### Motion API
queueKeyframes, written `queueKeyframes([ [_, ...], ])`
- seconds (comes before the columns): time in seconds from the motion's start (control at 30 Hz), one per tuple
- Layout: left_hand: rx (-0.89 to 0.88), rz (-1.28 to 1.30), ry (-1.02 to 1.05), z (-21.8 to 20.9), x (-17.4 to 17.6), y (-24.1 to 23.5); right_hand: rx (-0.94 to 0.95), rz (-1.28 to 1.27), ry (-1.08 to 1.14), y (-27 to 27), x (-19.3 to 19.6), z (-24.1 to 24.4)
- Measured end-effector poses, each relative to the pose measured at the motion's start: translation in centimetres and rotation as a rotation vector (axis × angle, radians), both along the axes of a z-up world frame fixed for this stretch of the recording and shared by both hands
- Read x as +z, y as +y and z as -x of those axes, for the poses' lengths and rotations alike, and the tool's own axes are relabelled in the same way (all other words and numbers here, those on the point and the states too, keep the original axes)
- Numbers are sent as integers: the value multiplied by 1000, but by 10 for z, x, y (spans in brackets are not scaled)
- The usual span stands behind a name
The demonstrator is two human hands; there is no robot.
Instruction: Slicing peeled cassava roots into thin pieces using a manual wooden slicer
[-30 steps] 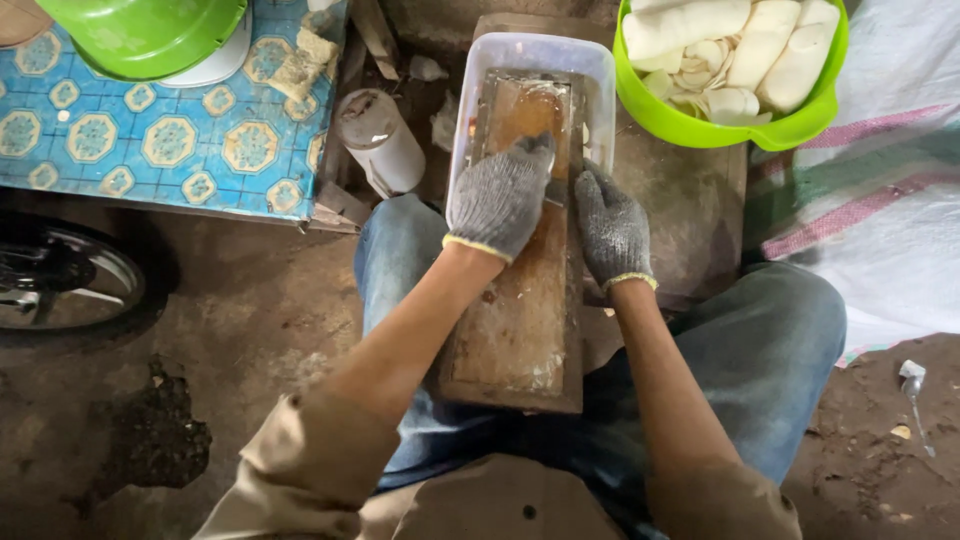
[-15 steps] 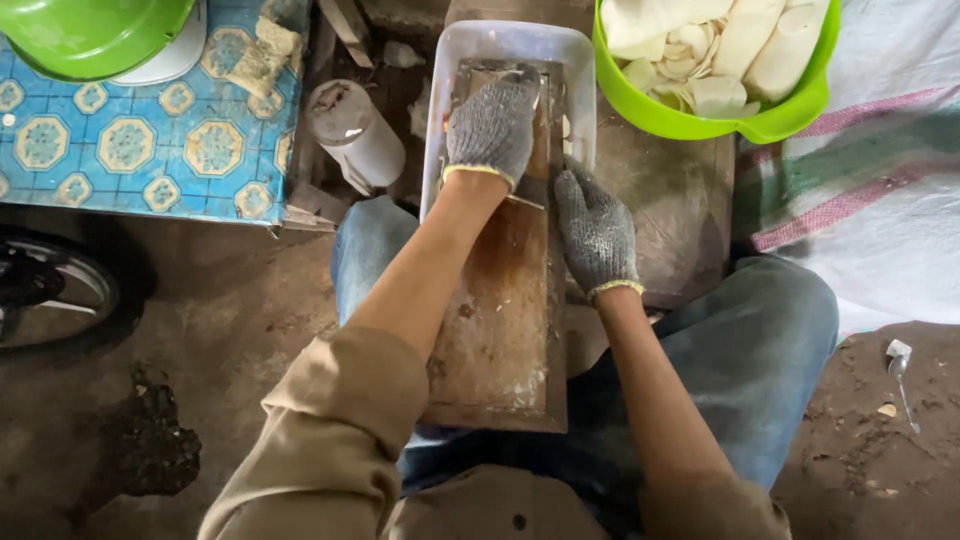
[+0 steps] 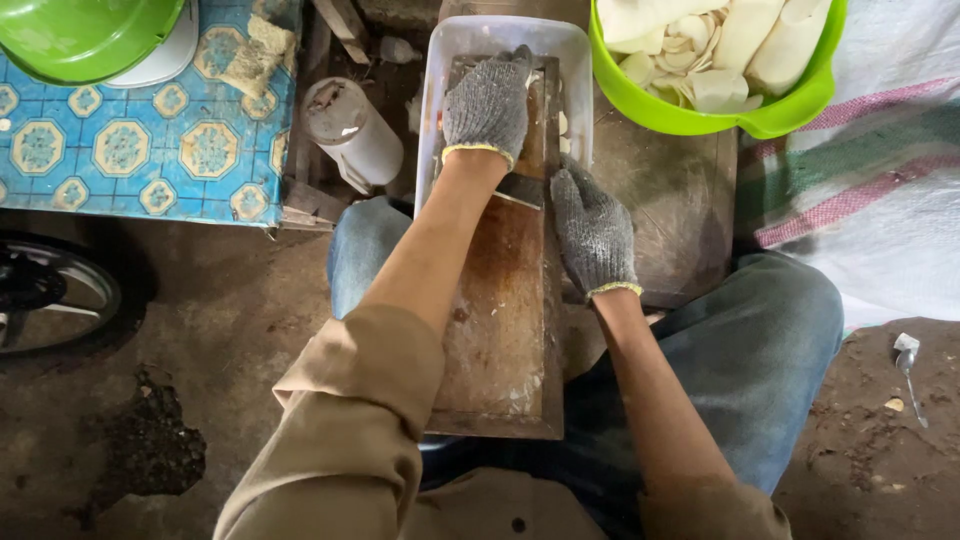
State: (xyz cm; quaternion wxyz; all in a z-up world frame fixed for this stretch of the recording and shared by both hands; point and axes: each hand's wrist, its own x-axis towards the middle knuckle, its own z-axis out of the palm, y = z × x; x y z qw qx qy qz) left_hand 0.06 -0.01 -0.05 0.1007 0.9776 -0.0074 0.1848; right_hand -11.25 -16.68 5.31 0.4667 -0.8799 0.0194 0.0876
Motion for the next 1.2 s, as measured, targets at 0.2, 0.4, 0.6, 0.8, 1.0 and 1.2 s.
queueKeyframes([
  [0.2, -2, 38, 17, 0, 0, -1, 7, -14, 15, -1, 2, 0],
  [0.4, -9, 67, -34, 4, -3, -2, 7, -13, -12, -4, -15, -4],
  [0.6, -19, 32, -33, 18, -1, -1, -9, -7, -16, -2, -13, -3],
  [0.8, 10, 156, 117, 36, 13, -4, -2, 24, 28, 0, -1, 0],
  [1.0, -94, 121, -11, 48, 9, 0, -8, -24, 43, 1, 1, 2],
  [1.2, -24, 125, 308, 56, 39, -3, 5, 63, 120, 3, 14, 6],
])
